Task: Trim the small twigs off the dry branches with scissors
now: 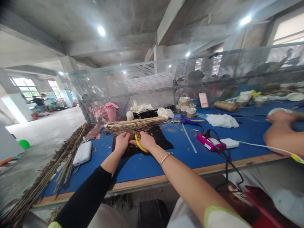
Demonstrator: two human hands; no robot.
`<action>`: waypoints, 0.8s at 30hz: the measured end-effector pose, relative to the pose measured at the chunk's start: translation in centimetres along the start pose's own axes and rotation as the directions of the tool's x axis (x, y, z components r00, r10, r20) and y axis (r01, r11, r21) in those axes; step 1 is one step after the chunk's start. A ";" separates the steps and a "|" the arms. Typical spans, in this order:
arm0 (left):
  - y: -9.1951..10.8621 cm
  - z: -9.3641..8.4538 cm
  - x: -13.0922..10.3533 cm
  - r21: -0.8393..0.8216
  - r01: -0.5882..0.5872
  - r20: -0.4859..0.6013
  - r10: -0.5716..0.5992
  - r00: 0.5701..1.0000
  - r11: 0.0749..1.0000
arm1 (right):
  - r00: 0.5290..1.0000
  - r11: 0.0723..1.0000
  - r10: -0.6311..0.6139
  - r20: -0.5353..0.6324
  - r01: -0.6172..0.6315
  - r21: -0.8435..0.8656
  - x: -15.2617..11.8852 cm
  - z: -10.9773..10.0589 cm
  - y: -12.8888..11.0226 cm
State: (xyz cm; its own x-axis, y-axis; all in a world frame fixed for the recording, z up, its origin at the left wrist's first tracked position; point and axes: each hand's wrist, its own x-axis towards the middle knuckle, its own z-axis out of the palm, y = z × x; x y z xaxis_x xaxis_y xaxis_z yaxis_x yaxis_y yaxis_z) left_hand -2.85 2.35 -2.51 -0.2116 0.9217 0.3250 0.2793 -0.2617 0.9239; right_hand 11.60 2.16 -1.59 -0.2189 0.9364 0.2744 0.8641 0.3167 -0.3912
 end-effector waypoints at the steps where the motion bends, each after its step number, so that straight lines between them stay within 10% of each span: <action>1: -0.1 0.0 0.0 0.019 -0.011 -0.003 0.011 1.000 1.000 | 1.000 1.000 -0.014 -0.010 0.014 0.008 0.0 0.1 0.0; 16: 1.8 -0.6 -0.7 0.180 -0.056 -0.026 0.061 0.998 0.982 | 1.000 0.999 -0.006 -0.014 0.006 -0.047 0.3 0.4 0.3; 24: 0.5 -0.3 0.2 -0.112 0.093 -0.048 -0.099 0.994 0.989 | 1.000 0.996 0.022 -0.012 -0.022 -0.083 0.4 -0.2 0.2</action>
State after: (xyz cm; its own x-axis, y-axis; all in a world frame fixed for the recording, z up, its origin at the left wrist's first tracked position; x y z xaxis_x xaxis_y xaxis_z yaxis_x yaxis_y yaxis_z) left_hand -3.00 2.32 -1.90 -0.2826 0.9284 0.2415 0.1514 -0.2054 0.9669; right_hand 11.78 2.51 -1.37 -0.1949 0.9411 0.2762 0.9034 0.2819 -0.3230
